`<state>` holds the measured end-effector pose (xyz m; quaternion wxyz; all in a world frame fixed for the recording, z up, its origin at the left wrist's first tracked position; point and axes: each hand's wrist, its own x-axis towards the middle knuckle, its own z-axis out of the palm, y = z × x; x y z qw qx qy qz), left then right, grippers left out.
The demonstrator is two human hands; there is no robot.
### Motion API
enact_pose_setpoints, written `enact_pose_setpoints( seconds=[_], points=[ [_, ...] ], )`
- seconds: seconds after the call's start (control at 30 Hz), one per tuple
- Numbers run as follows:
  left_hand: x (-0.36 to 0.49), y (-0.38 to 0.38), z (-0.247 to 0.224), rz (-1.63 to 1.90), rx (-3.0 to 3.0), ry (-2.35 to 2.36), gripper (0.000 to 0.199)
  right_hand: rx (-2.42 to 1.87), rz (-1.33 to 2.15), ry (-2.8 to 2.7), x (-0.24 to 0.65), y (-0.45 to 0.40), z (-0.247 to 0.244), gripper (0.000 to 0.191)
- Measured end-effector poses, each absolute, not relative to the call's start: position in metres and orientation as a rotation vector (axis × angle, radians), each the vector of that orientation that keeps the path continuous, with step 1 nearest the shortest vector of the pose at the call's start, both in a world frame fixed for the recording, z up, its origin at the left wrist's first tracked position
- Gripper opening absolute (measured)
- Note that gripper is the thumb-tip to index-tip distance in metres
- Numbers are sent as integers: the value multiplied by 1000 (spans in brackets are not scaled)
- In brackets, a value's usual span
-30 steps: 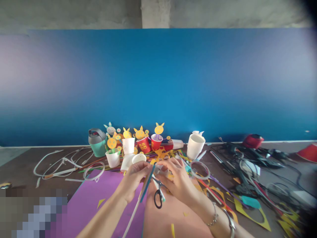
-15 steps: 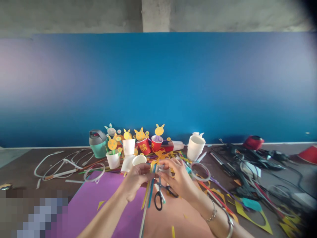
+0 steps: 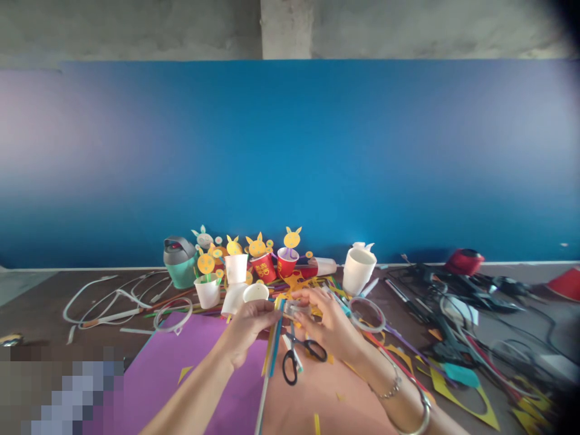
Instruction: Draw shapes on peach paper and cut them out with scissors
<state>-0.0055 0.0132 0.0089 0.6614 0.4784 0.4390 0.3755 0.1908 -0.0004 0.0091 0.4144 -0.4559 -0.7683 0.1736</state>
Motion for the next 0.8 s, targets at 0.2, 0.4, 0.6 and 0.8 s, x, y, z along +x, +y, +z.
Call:
enact_pose_setpoints(
  seconds=[0.2,0.4,0.6,0.8],
  points=[
    [-6,15,3,831,1084,984,31,-1177,472,-1935,192,3,2,24],
    [-6,17,2,832,1151,1087,29,-1136,569,-1876,194,13,-7,22],
    [-7,18,0,841,1274,1151,32,-1407,387,-2092,196,1,-19,7],
    [-9,20,-11,807,1529,1145,25,-1701,307,-2319,175,-21,-21,18]
  ],
)
